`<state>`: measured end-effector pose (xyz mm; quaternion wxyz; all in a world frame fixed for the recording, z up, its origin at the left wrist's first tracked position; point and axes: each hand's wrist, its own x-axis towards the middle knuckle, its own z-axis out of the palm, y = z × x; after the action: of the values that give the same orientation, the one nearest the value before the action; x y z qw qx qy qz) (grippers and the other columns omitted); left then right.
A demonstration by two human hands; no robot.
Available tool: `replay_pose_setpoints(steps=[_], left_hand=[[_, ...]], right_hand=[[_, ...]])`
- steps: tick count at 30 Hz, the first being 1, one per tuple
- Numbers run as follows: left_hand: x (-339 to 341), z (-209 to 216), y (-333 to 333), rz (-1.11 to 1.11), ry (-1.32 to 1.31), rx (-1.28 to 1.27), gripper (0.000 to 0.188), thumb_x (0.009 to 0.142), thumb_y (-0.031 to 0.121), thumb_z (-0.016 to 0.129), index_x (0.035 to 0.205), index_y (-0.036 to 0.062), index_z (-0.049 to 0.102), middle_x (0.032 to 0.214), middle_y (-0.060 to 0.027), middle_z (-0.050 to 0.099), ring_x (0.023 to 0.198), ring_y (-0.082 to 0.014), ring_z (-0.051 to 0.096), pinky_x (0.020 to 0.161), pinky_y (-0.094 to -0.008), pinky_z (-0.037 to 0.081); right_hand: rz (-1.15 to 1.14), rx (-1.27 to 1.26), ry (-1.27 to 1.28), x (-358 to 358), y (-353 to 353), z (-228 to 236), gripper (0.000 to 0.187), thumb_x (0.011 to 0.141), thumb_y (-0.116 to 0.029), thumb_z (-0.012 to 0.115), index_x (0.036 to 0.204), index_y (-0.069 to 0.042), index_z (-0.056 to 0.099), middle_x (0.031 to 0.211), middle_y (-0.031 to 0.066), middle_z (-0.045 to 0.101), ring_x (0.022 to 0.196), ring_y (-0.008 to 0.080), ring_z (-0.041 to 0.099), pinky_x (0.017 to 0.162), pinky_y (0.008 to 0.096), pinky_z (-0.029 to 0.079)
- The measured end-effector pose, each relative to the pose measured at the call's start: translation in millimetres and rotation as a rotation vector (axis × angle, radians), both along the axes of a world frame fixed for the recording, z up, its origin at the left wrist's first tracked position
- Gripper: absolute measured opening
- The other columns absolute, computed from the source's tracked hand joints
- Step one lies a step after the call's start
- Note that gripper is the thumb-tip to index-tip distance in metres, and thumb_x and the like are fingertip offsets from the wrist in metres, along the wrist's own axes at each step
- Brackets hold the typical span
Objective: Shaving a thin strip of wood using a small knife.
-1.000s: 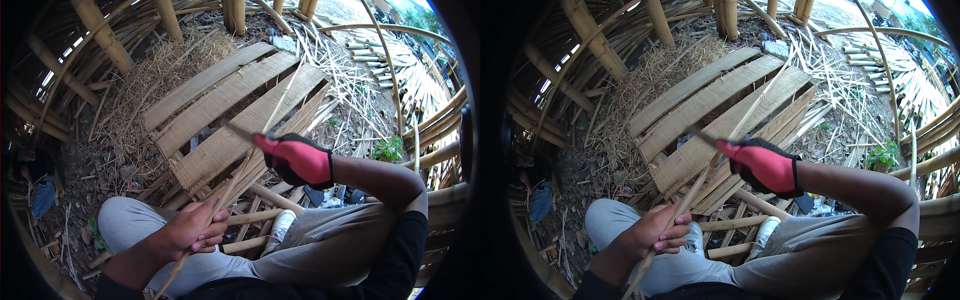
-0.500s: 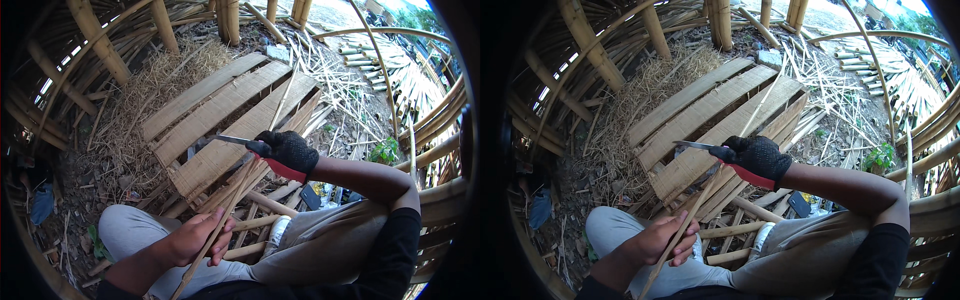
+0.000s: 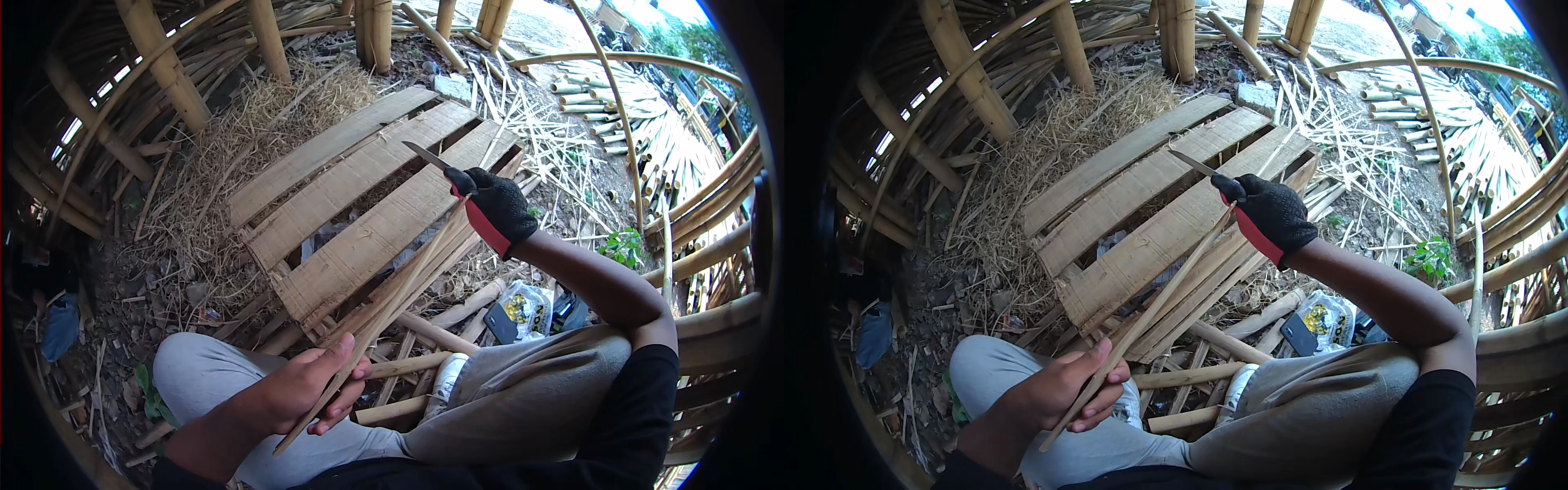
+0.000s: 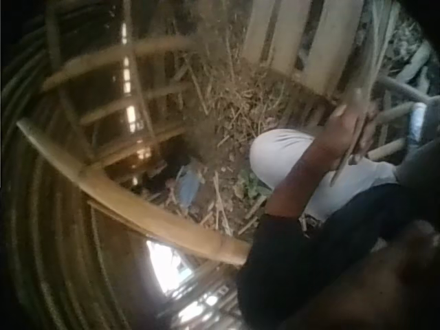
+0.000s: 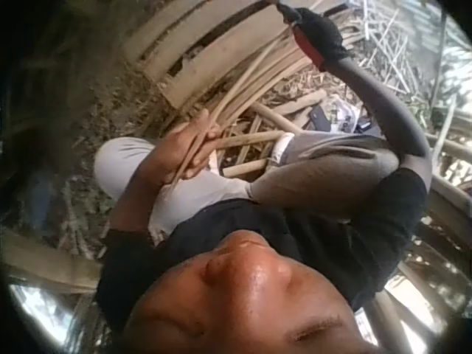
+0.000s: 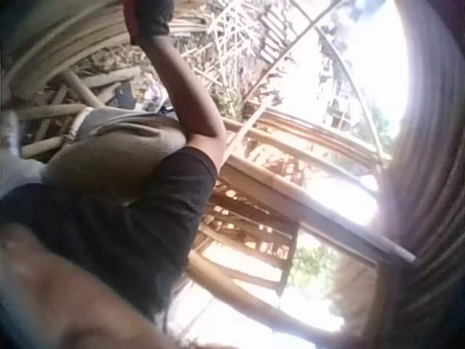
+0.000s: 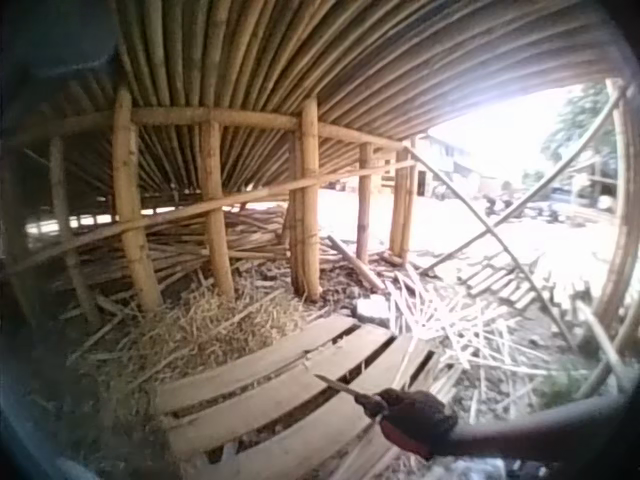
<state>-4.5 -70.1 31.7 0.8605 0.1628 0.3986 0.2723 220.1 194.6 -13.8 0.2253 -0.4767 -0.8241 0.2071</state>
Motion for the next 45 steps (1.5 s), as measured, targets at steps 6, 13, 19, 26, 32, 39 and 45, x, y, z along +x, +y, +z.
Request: replay_pose_setpoints(steps=[6,13,19,26,32,39,45], left_hand=[[-8,19,3,-0.012,0.130,-0.042,0.049,0.102,0.049,0.022,0.087,0.0065,0.041,0.053,-0.0037,0.040,0.033,-0.0126,0.040,0.031,-0.0216,0.034],[-22,15,7,0.062,0.138,-0.071,0.043,0.103,0.043,0.027,0.086,0.0064,0.042,0.048,0.0008,0.036,0.033,-0.0083,0.031,0.032,-0.0199,0.027],[-15,22,7,0.172,0.082,-0.157,0.041,0.103,0.040,0.031,0.082,0.0077,0.041,0.043,0.0035,0.032,0.032,-0.0061,0.025,0.034,-0.0201,0.023],[-23,12,12,0.198,-0.062,-0.247,0.041,0.103,0.042,0.027,0.082,0.0091,0.040,0.043,0.0022,0.031,0.032,-0.0078,0.024,0.034,-0.0217,0.022],[-24,14,18,0.157,-0.038,-0.240,0.041,0.104,0.042,0.025,0.082,0.0096,0.039,0.044,0.0014,0.031,0.032,-0.0080,0.024,0.034,-0.0223,0.021],[-22,15,17,0.130,0.005,-0.233,0.040,0.104,0.041,0.027,0.082,0.0093,0.039,0.044,0.0013,0.031,0.032,-0.0077,0.024,0.033,-0.0217,0.021],[-23,15,16,0.149,0.042,-0.209,0.040,0.104,0.040,0.026,0.082,0.0092,0.039,0.043,0.0014,0.031,0.032,-0.0076,0.023,0.032,-0.0216,0.021]], right_hand=[[-0.020,-0.085,-0.063,1,16,2,0.029,0.095,-0.035,0.048,0.095,-0.012,0.065,0.080,0.0169,0.065,0.077,0.0347,0.064,0.068,0.0422,0.048],[0.154,0.214,0.146,28,54,-16,0.034,0.098,-0.037,0.047,0.098,-0.006,0.062,0.074,0.0135,0.060,0.072,0.0274,0.059,0.068,0.0360,0.045],[-0.190,-0.482,0.411,53,60,10,0.031,0.095,-0.038,0.054,0.087,-0.008,0.061,0.058,-0.0046,0.042,0.047,0.0075,0.034,0.045,0.0258,0.028],[-0.025,-1.421,0.498,18,-2,34,0.039,0.096,-0.045,0.051,0.076,-0.011,0.049,0.050,-0.0060,0.034,0.034,0.0082,0.031,0.034,0.0260,0.023],[-0.137,-1.102,0.397,23,26,30,0.041,0.097,-0.048,0.047,0.073,-0.015,0.048,0.044,-0.0069,0.034,0.032,0.0064,0.032,0.032,0.0249,0.020],[-0.125,-1.037,0.378,41,44,22,0.042,0.097,-0.049,0.045,0.074,-0.015,0.050,0.048,-0.0076,0.037,0.033,0.0071,0.034,0.033,0.0249,0.023],[-0.080,-1.076,0.340,23,20,35,0.048,0.097,-0.051,0.042,0.068,-0.013,0.047,0.045,-0.0059,0.036,0.032,0.0074,0.032,0.032,0.0261,0.022]])
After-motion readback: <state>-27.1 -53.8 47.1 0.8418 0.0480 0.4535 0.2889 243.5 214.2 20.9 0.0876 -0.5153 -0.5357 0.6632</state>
